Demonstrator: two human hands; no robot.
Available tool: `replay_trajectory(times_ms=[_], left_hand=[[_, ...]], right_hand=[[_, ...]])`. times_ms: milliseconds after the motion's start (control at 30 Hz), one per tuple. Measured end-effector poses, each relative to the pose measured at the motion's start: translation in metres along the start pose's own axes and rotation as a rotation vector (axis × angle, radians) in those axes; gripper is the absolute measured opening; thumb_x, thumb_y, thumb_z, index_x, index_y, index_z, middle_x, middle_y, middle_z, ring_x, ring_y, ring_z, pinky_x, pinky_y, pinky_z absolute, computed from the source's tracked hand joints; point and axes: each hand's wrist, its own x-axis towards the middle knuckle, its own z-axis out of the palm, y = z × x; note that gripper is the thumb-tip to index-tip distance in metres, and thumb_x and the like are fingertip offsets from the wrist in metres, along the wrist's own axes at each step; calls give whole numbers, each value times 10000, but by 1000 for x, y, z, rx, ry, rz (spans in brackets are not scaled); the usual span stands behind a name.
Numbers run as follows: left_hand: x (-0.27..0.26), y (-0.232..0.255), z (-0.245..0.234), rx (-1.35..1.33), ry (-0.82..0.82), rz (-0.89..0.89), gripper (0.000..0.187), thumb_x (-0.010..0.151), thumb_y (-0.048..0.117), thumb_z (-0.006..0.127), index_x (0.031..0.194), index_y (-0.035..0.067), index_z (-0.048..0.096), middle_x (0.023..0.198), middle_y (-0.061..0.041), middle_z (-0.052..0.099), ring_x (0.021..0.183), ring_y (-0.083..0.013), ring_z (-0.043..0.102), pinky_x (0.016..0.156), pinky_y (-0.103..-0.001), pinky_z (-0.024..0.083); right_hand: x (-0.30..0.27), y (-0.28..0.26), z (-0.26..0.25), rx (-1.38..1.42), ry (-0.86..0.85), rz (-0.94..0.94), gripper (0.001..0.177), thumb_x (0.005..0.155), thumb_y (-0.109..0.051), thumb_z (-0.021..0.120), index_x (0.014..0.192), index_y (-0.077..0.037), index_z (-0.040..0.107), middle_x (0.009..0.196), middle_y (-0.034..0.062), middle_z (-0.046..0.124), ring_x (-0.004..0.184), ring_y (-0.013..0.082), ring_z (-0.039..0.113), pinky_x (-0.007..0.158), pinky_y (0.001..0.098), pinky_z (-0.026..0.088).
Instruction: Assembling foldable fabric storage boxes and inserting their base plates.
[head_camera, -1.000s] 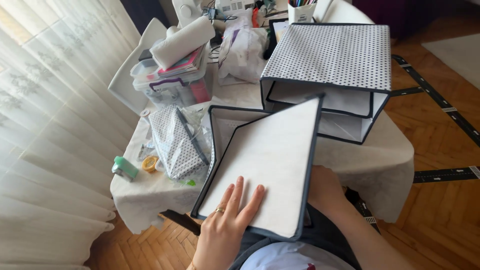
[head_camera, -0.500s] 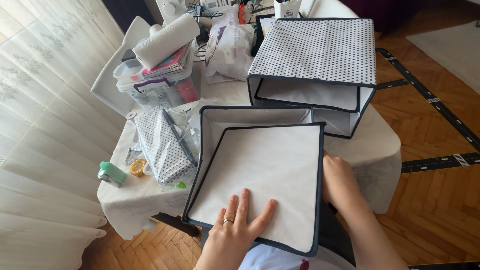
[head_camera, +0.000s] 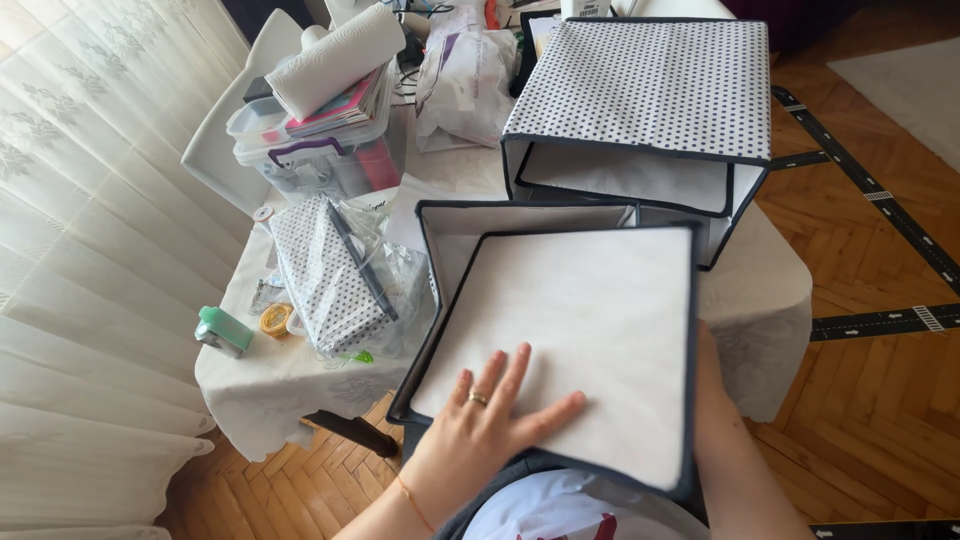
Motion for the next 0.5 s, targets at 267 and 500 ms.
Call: replay_trajectory(times_ms=[267,500], left_hand=[[-9,9,-11,-16,-125,-22,777,967,203,551,1648,319,194,1486,-340,447,1272,-491,532,921,-542,512],[6,4,8,41,-367,-30,806,899,207,552,1599,262,155,1450,-379,441,1242,-491,564,870,-534,564]], right_hand=[[20,4,-10,-850,94,-606,203,896,27,554,1054,-5,676,697,190,715,601,296,713,557,411,579],[-7,-18,-6,-787,76,-574,186,943,-184,629,922,2,637,665,223,682,645,399,688,644,493,558]])
